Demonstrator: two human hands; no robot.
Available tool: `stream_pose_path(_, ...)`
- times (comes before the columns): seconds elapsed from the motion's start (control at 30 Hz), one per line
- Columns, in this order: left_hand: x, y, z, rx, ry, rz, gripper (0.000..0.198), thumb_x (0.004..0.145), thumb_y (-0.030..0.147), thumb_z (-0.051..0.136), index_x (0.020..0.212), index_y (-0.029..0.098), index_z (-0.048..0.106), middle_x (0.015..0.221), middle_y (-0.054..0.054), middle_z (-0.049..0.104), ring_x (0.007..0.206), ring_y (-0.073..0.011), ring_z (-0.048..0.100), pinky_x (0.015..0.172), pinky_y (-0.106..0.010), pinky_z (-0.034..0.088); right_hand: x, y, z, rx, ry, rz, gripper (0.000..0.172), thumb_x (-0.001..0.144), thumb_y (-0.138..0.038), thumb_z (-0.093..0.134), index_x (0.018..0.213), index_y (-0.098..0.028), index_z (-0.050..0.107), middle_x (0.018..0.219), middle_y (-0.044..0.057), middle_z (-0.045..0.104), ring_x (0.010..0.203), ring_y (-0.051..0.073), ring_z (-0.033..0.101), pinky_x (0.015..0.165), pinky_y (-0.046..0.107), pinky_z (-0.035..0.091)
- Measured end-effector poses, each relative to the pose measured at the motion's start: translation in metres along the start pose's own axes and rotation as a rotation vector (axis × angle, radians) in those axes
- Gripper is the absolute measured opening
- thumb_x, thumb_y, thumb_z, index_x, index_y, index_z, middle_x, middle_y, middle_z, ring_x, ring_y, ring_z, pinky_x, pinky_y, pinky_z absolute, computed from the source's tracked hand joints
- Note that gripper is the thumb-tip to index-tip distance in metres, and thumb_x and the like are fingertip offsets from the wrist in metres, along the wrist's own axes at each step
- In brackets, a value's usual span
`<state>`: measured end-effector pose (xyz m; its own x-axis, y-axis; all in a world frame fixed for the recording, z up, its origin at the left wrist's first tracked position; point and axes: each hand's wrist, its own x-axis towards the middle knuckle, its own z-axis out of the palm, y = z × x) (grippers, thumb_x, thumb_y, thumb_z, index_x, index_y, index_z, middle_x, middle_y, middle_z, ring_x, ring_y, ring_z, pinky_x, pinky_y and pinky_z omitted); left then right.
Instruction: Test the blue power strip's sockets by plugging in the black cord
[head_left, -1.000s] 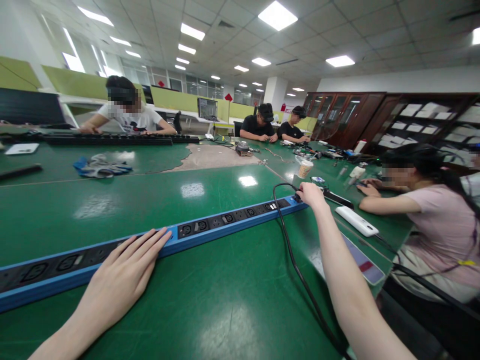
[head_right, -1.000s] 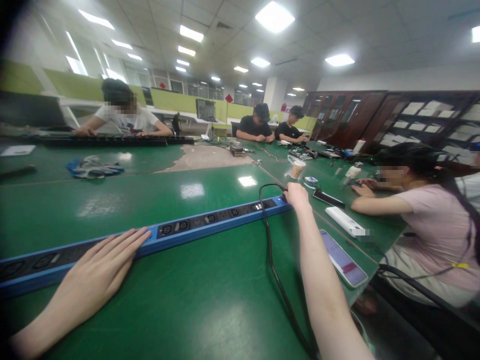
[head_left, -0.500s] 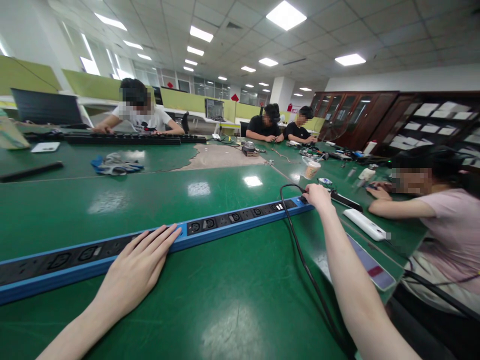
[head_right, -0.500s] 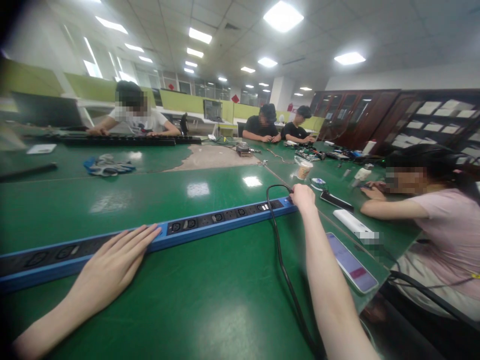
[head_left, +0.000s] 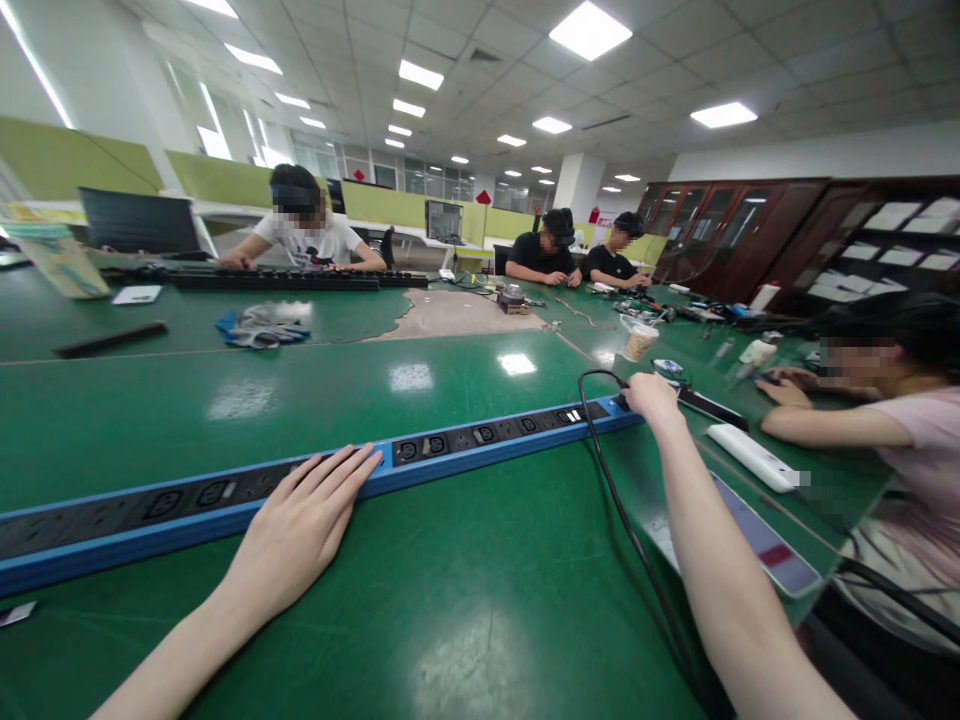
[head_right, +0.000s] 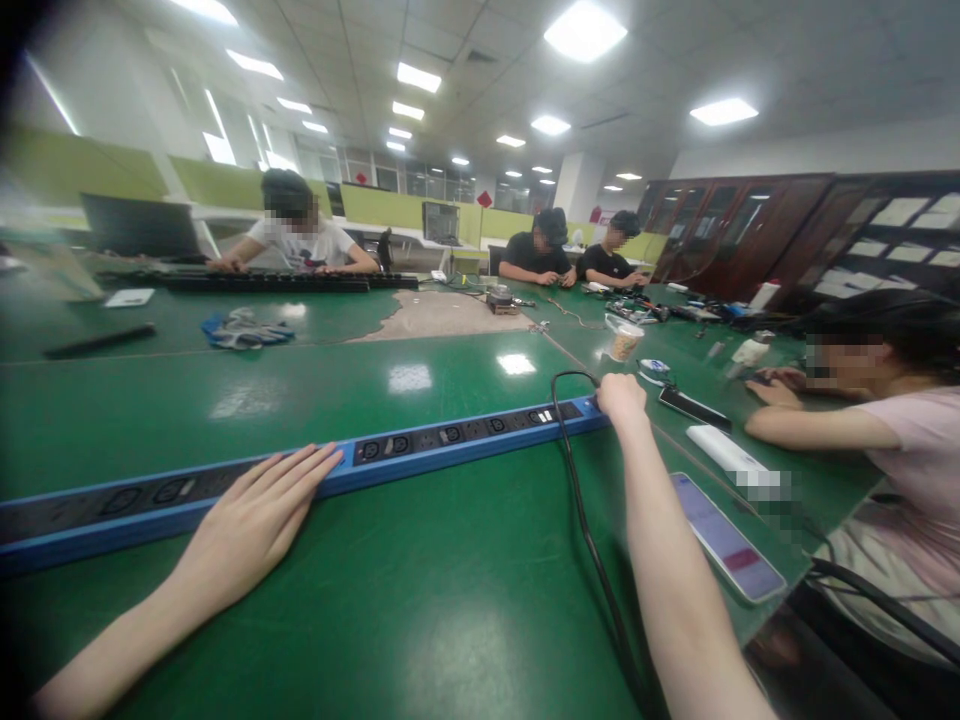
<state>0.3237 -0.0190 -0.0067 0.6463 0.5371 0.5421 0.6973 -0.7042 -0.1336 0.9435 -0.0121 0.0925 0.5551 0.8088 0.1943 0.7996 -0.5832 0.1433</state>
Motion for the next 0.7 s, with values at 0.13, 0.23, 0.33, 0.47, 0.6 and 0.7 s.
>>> stream_pose_path(0.13, -0.001, 0.000, -0.001, 0.004, -0.012, -0.004, 0.066, 0.104, 0.028, 0.042, 0.169, 0.032, 0.031, 0.171, -0.001, 0.038, 0.154, -0.0267, 0.044, 0.129, -0.051, 0.031, 0.005, 0.004, 0.007, 0.015, 0.005, -0.016, 0.036, 0.102, -0.038, 0.059, 0.121, -0.016, 0.079, 0.128, 0.022, 0.072, 0.123, 0.033, 0.066, 0.098, 0.043, 0.054)
stream_pose_path(0.23, -0.001, 0.001, -0.003, 0.009, -0.017, -0.004, 0.067, 0.104, 0.027, 0.041, 0.170, 0.032, 0.030, 0.171, -0.001, 0.038, 0.154, -0.0261, 0.043, 0.129, -0.051, 0.031, 0.010, 0.009, 0.012, 0.047, -0.007, -0.016, 0.035, 0.102, -0.040, 0.060, 0.121, -0.019, 0.079, 0.124, 0.020, 0.074, 0.117, 0.031, 0.069, 0.097, 0.041, 0.054)
stream_pose_path(0.33, 0.000, 0.002, -0.005, 0.017, -0.023, -0.009, 0.067, 0.104, 0.026, 0.041, 0.170, 0.031, 0.030, 0.170, -0.001, 0.039, 0.154, -0.0261, 0.044, 0.129, -0.050, 0.032, 0.014, 0.014, 0.016, 0.065, 0.015, 0.018, 0.037, 0.100, -0.044, 0.063, 0.123, -0.020, 0.079, 0.119, 0.020, 0.075, 0.113, 0.032, 0.071, 0.094, 0.042, 0.054)
stream_pose_path(0.47, 0.001, 0.003, -0.006, 0.022, -0.024, -0.012, 0.068, 0.104, 0.025, 0.042, 0.170, 0.031, 0.030, 0.170, -0.001, 0.039, 0.154, -0.0260, 0.045, 0.129, -0.050, 0.032, 0.016, 0.017, 0.017, 0.065, 0.026, 0.058, 0.040, 0.095, -0.046, 0.068, 0.120, -0.016, 0.080, 0.115, 0.023, 0.074, 0.110, 0.034, 0.073, 0.090, 0.043, 0.056)
stream_pose_path(0.6, 0.001, 0.003, -0.006, 0.016, -0.014, -0.007, 0.068, 0.103, 0.024, 0.042, 0.170, 0.031, 0.030, 0.170, -0.002, 0.040, 0.153, -0.0262, 0.045, 0.128, -0.050, 0.033, 0.015, 0.018, 0.015, 0.088, 0.031, 0.079, 0.038, 0.095, -0.046, 0.070, 0.117, -0.017, 0.081, 0.115, 0.023, 0.074, 0.109, 0.034, 0.073, 0.089, 0.043, 0.057)
stream_pose_path(0.7, 0.001, 0.003, -0.007, 0.010, -0.010, -0.002, 0.068, 0.103, 0.024, 0.042, 0.170, 0.031, 0.030, 0.169, -0.002, 0.040, 0.153, -0.0261, 0.045, 0.128, -0.050, 0.033, 0.013, 0.017, 0.015, 0.112, 0.030, 0.110, 0.038, 0.094, -0.048, 0.070, 0.116, -0.019, 0.081, 0.115, 0.022, 0.075, 0.110, 0.034, 0.073, 0.090, 0.045, 0.057)
